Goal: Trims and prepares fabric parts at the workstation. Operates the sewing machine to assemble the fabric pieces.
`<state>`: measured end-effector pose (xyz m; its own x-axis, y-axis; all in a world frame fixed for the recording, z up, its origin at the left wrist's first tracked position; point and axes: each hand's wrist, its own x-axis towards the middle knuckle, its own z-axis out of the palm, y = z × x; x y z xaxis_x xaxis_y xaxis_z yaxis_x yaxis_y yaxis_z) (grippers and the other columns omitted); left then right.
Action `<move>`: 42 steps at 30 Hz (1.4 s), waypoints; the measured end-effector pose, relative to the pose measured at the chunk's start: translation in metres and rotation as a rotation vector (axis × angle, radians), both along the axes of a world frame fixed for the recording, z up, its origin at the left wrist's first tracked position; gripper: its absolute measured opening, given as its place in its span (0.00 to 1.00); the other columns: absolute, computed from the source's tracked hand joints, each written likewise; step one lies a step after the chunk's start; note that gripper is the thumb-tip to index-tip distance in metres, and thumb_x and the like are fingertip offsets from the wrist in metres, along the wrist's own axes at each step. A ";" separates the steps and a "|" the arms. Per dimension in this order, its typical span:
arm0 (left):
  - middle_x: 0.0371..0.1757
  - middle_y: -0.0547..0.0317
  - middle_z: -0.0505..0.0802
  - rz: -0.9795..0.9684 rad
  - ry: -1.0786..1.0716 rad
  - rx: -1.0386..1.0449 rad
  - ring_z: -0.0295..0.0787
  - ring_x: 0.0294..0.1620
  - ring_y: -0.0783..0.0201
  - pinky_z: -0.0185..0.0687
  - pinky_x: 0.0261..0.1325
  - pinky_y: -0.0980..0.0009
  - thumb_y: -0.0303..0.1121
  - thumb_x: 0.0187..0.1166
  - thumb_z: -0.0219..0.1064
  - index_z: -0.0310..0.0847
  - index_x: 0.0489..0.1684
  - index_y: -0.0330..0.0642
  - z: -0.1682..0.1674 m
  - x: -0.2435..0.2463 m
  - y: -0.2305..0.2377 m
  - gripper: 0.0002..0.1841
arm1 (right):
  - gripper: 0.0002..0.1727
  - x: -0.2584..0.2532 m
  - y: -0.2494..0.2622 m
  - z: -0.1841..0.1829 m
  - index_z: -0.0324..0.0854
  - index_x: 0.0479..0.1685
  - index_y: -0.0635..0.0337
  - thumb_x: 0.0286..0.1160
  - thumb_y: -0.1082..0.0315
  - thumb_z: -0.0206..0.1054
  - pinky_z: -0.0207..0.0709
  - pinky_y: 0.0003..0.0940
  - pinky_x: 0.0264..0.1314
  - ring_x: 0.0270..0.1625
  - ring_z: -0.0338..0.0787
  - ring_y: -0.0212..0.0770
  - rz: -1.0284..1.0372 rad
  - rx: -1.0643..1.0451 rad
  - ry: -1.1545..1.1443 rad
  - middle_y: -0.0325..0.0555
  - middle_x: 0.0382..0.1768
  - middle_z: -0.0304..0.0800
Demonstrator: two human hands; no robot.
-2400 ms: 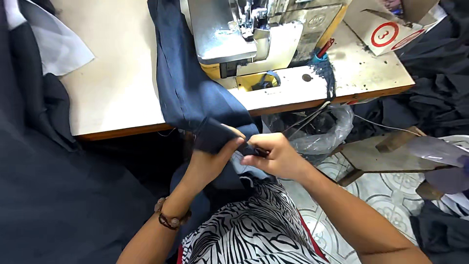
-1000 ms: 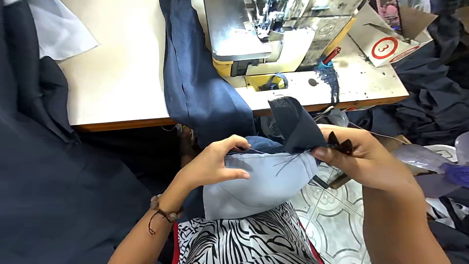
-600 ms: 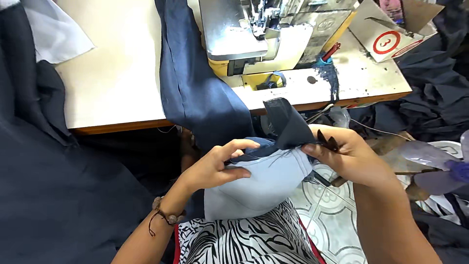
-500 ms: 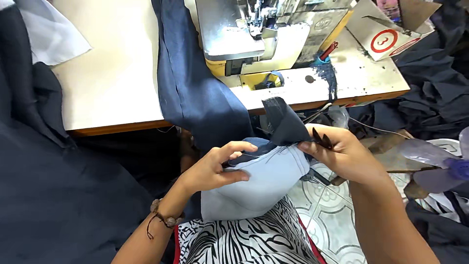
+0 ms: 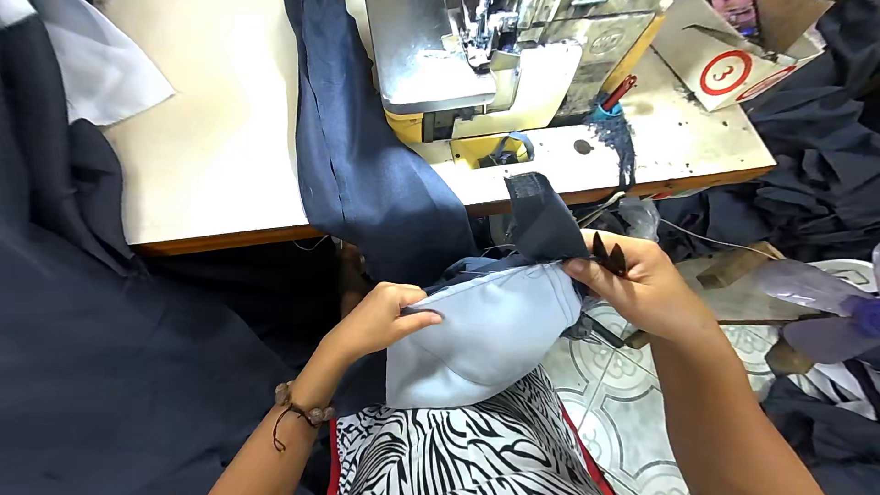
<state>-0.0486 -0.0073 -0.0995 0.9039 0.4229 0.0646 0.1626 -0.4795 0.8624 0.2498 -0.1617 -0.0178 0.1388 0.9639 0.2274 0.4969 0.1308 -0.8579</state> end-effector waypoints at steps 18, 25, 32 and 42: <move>0.37 0.68 0.93 0.149 -0.147 -0.031 0.84 0.40 0.86 0.80 0.45 0.88 0.37 0.77 0.72 0.93 0.35 0.40 0.012 -0.026 -0.014 0.10 | 0.06 0.005 -0.004 -0.012 0.83 0.36 0.42 0.79 0.55 0.68 0.71 0.08 0.24 0.22 0.76 0.11 -0.126 -0.019 0.039 0.16 0.24 0.81; 0.35 0.68 0.91 0.255 -0.045 0.000 0.83 0.40 0.87 0.78 0.46 0.87 0.46 0.79 0.68 0.90 0.24 0.39 -0.006 -0.050 -0.006 0.20 | 0.02 0.013 -0.012 -0.021 0.85 0.38 0.44 0.78 0.63 0.68 0.69 0.11 0.21 0.19 0.73 0.13 -0.313 -0.103 0.122 0.18 0.24 0.83; 0.36 0.76 0.93 0.411 -0.164 -0.092 0.86 0.40 0.87 0.82 0.44 0.88 0.46 0.71 0.77 0.91 0.24 0.48 0.001 -0.073 -0.014 0.13 | 0.05 0.023 -0.013 -0.041 0.85 0.38 0.44 0.78 0.66 0.65 0.68 0.13 0.19 0.16 0.73 0.15 -0.332 -0.202 0.247 0.21 0.21 0.84; 0.39 0.76 0.94 0.458 -0.323 -0.275 0.90 0.42 0.81 0.87 0.46 0.82 0.30 0.67 0.78 0.89 0.27 0.54 0.006 -0.036 -0.036 0.05 | 0.06 0.047 -0.030 -0.084 0.78 0.36 0.51 0.84 0.67 0.63 0.66 0.15 0.17 0.12 0.70 0.20 -0.535 -0.447 0.333 0.27 0.15 0.75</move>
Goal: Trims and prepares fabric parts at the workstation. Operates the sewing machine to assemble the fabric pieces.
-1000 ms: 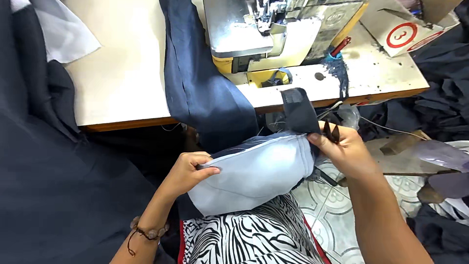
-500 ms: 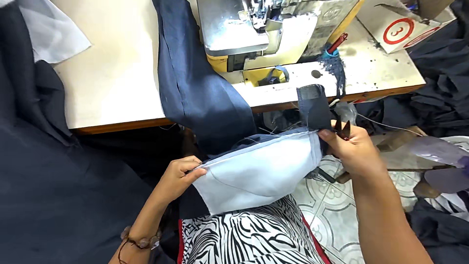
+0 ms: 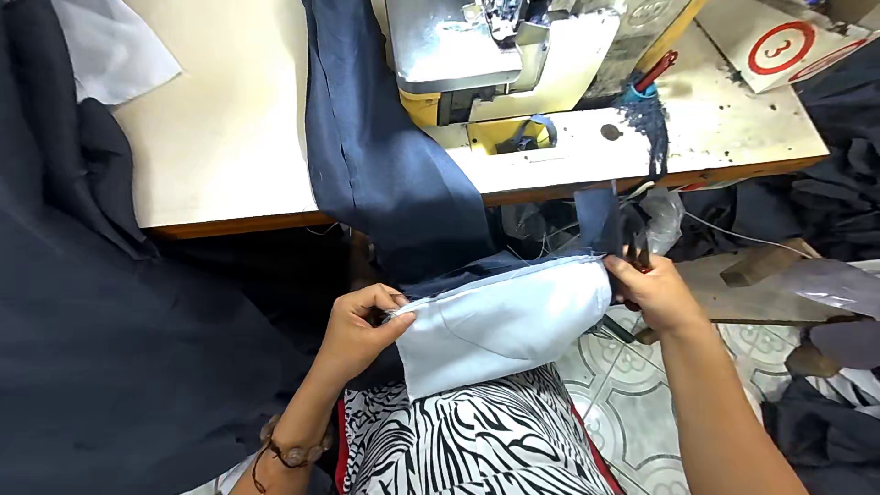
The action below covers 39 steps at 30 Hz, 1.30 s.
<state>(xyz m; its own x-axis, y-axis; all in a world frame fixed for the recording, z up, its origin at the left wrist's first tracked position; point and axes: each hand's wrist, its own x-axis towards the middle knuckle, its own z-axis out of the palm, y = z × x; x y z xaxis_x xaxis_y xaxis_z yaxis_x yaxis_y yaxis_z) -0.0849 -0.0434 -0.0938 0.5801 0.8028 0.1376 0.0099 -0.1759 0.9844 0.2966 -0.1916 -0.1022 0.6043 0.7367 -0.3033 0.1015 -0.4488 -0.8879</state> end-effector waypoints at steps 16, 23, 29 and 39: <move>0.42 0.62 0.92 -0.288 0.384 0.285 0.86 0.49 0.76 0.81 0.56 0.78 0.39 0.79 0.69 0.87 0.33 0.40 -0.006 0.000 0.011 0.12 | 0.13 0.012 -0.021 0.021 0.81 0.27 0.39 0.80 0.68 0.60 0.66 0.15 0.15 0.10 0.67 0.19 -0.024 0.318 0.132 0.23 0.10 0.73; 0.38 0.74 0.91 -0.084 0.143 0.114 0.88 0.43 0.82 0.86 0.46 0.83 0.32 0.66 0.77 0.84 0.24 0.50 0.006 -0.005 0.009 0.07 | 0.11 0.008 -0.023 0.024 0.78 0.31 0.45 0.82 0.71 0.57 0.66 0.15 0.15 0.11 0.68 0.19 0.005 0.161 0.076 0.24 0.11 0.74; 0.36 0.72 0.91 -0.112 0.123 0.013 0.87 0.39 0.82 0.85 0.43 0.83 0.29 0.67 0.75 0.84 0.24 0.47 0.001 0.009 -0.006 0.06 | 0.07 0.014 -0.018 -0.037 0.80 0.38 0.60 0.83 0.67 0.65 0.69 0.23 0.22 0.17 0.72 0.24 0.162 -0.226 -0.110 0.33 0.18 0.76; 0.37 0.63 0.92 -0.170 0.175 0.254 0.85 0.40 0.84 0.80 0.43 0.88 0.29 0.69 0.71 0.83 0.24 0.38 0.009 0.014 -0.013 0.06 | 0.27 -0.116 0.078 0.062 0.84 0.65 0.65 0.64 0.65 0.81 0.86 0.35 0.50 0.47 0.90 0.35 0.962 0.174 -0.227 0.49 0.50 0.93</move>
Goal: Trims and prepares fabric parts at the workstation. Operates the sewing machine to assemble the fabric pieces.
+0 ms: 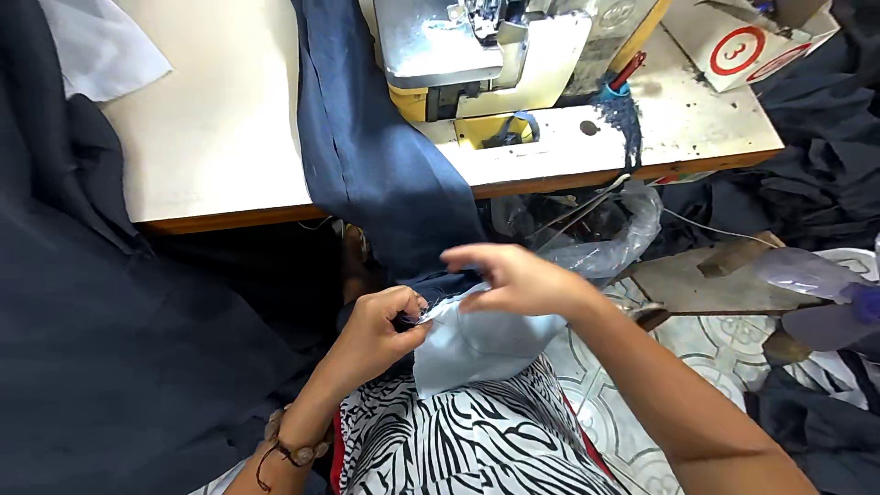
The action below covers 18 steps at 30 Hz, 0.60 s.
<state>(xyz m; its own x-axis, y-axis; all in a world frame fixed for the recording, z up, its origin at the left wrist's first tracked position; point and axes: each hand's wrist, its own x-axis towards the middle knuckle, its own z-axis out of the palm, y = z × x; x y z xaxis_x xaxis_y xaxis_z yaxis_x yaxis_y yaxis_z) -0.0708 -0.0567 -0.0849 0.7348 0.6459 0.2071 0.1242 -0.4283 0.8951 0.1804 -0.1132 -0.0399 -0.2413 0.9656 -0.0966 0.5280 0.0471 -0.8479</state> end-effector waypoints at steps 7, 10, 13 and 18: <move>0.62 0.41 0.92 0.324 0.128 0.538 0.90 0.64 0.54 0.85 0.68 0.63 0.24 0.80 0.64 0.90 0.53 0.37 -0.030 -0.043 -0.016 0.11 | 0.08 -0.036 0.012 0.012 0.81 0.30 0.56 0.79 0.71 0.65 0.62 0.12 0.19 0.16 0.67 0.16 0.118 -0.084 0.304 0.26 0.15 0.71; 0.66 0.34 0.88 0.438 0.188 0.561 0.89 0.67 0.46 0.84 0.70 0.57 0.22 0.76 0.65 0.90 0.49 0.35 -0.082 -0.074 -0.024 0.10 | 0.04 -0.012 -0.006 0.033 0.82 0.34 0.45 0.77 0.65 0.67 0.68 0.10 0.18 0.17 0.72 0.14 -0.016 0.085 0.369 0.21 0.19 0.78; 0.68 0.30 0.87 0.524 0.277 0.485 0.89 0.67 0.43 0.85 0.69 0.55 0.23 0.70 0.70 0.89 0.41 0.27 -0.137 -0.115 -0.042 0.08 | 0.02 0.025 -0.022 0.049 0.87 0.41 0.37 0.80 0.58 0.69 0.69 0.10 0.18 0.17 0.74 0.14 -0.187 0.148 0.375 0.19 0.23 0.84; 0.40 0.38 0.96 0.555 0.453 0.136 0.96 0.43 0.46 0.90 0.53 0.46 0.21 0.65 0.75 0.91 0.35 0.26 -0.146 -0.169 -0.063 0.06 | 0.04 0.068 -0.035 0.046 0.87 0.39 0.37 0.79 0.56 0.68 0.69 0.11 0.15 0.14 0.72 0.16 -0.346 0.159 0.296 0.20 0.19 0.81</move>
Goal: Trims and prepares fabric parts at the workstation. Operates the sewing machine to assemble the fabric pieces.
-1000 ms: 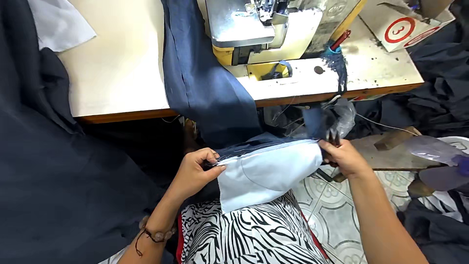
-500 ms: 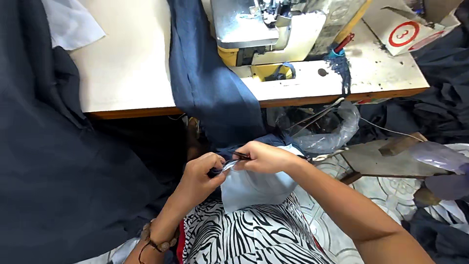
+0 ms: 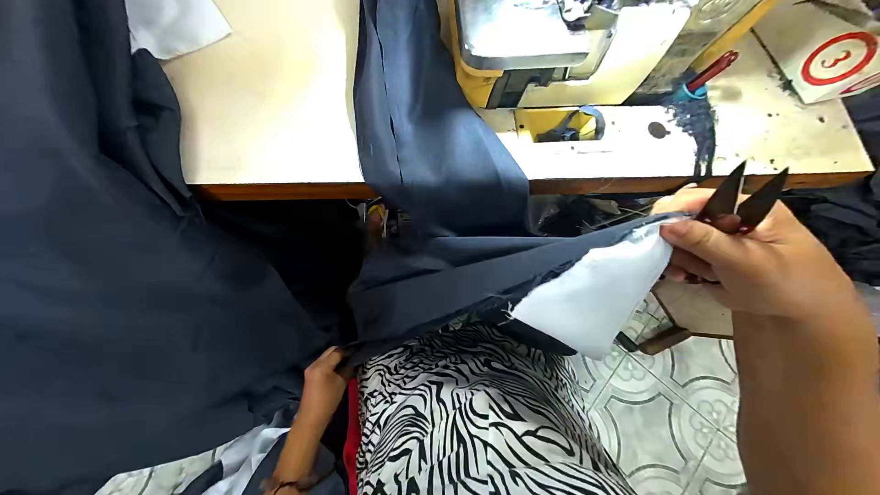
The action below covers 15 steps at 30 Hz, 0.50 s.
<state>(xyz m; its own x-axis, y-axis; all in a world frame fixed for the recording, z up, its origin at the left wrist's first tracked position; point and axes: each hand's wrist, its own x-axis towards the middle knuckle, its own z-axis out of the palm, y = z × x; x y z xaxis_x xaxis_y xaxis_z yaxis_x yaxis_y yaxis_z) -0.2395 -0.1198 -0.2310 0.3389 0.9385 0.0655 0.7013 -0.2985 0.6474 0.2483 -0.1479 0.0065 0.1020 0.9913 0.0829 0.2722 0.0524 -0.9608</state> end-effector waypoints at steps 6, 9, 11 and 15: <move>0.31 0.89 0.91 -0.212 -0.261 -0.294 0.83 0.33 0.94 0.80 0.37 0.89 0.52 0.61 0.81 0.89 0.30 0.65 0.151 -0.110 0.043 0.10 | 0.06 0.043 -0.014 -0.003 0.88 0.44 0.34 0.82 0.50 0.67 0.67 0.09 0.14 0.14 0.69 0.14 0.171 -0.037 0.057 0.19 0.24 0.82; 0.33 0.95 0.90 -0.187 -0.323 -0.224 0.83 0.34 0.94 0.80 0.39 0.90 0.57 0.66 0.79 0.89 0.33 0.73 0.180 -0.127 0.069 0.08 | 0.04 0.050 -0.013 -0.031 0.85 0.41 0.38 0.77 0.60 0.66 0.68 0.13 0.15 0.14 0.71 0.17 0.005 -0.148 -0.089 0.24 0.26 0.86; 0.30 0.91 0.88 -0.139 -0.316 -0.136 0.81 0.30 0.93 0.77 0.34 0.90 0.53 0.70 0.76 0.86 0.30 0.67 0.174 -0.106 0.088 0.08 | 0.03 0.039 -0.007 -0.058 0.80 0.42 0.57 0.75 0.72 0.64 0.75 0.24 0.24 0.24 0.78 0.26 -0.017 -0.223 -0.229 0.38 0.39 0.86; 0.26 0.74 0.87 -0.426 -0.150 -0.054 0.77 0.27 0.88 0.74 0.31 0.87 0.44 0.73 0.73 0.85 0.28 0.47 0.194 0.017 0.088 0.12 | 0.13 -0.048 0.007 -0.061 0.82 0.25 0.61 0.77 0.63 0.66 0.78 0.15 0.55 0.55 0.83 0.17 0.501 -0.001 -0.195 0.37 0.62 0.87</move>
<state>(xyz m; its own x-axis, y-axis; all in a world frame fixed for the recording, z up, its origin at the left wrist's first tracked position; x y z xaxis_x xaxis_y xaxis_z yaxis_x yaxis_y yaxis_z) -0.2229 -0.0321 -0.0369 0.6862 0.7208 0.0981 0.4206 -0.5031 0.7550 0.2002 -0.1406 -0.0541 -0.4012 0.9145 0.0521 0.3871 0.2209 -0.8952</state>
